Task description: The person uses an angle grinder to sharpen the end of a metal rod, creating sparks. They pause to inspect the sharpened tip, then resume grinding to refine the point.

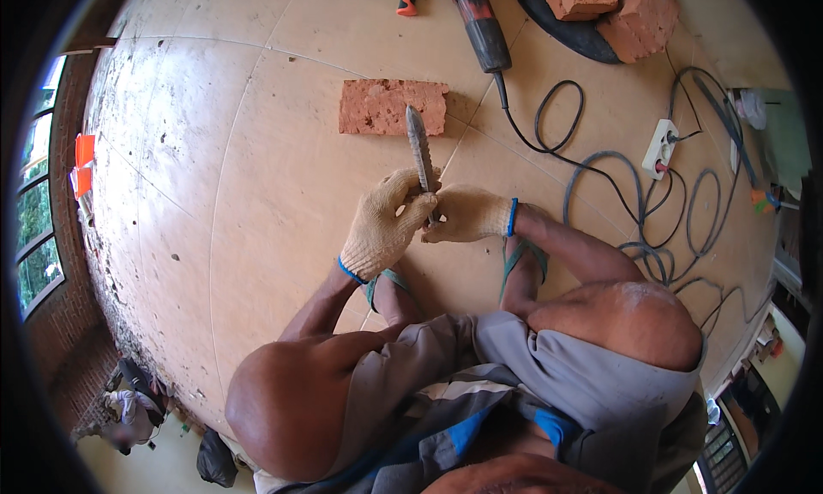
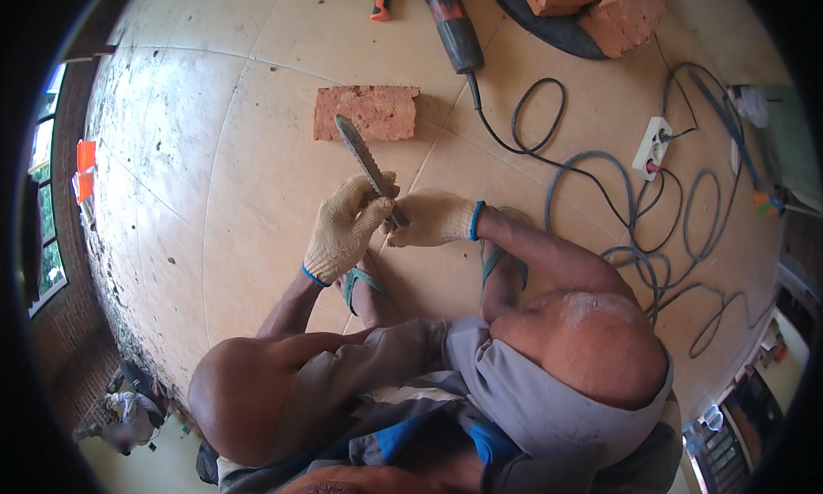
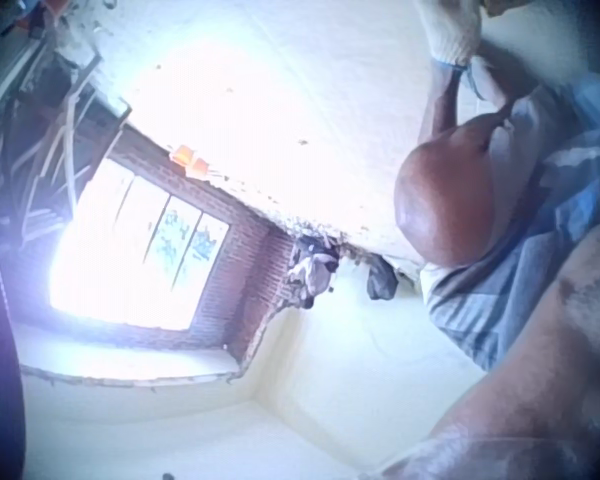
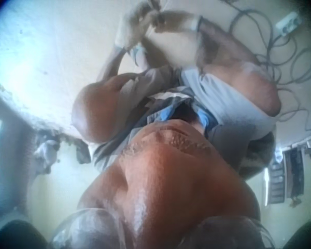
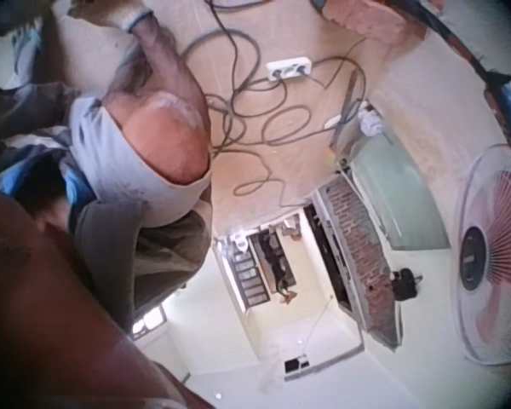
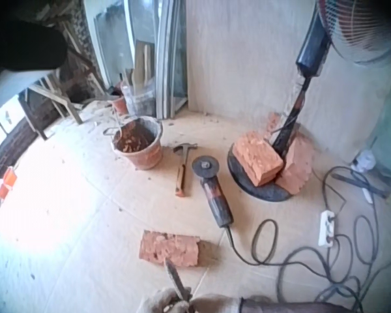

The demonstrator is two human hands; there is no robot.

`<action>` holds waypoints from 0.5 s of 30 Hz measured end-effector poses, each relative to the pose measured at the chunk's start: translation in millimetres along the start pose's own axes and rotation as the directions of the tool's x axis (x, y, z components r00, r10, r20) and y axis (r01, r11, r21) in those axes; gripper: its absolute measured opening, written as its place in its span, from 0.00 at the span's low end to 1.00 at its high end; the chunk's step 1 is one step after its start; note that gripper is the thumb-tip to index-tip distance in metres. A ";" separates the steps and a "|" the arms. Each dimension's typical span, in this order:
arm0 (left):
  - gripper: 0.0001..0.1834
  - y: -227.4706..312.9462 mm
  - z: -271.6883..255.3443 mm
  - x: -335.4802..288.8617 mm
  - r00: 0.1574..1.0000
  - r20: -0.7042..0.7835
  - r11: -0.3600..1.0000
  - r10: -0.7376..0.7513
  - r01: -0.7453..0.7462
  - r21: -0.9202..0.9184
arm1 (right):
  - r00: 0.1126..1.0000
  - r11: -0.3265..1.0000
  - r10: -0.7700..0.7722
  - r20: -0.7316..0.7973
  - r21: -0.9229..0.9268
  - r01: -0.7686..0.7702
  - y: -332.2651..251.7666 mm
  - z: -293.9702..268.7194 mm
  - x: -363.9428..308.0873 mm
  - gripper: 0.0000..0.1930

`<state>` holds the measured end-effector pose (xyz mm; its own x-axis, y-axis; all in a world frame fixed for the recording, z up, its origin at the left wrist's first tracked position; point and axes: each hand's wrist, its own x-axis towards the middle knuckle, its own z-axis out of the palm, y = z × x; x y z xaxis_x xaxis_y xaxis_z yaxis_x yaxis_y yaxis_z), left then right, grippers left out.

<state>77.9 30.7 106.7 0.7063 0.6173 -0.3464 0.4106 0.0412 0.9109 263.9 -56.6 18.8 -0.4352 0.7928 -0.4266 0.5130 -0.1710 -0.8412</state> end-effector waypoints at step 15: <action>0.19 -7.0 -2.9 0.0 0.999 0.026 1.000 0.021 -0.021 -0.008 | 0.999 0.998 -0.007 -0.041 -0.060 0.005 -0.7 -8.4 -1.2 0.20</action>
<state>73.3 32.7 100.9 0.7294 0.5977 -0.3329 0.3916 0.0344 0.9195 270.2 -52.6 22.7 -0.4080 0.8175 -0.4065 0.5546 -0.1317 -0.8216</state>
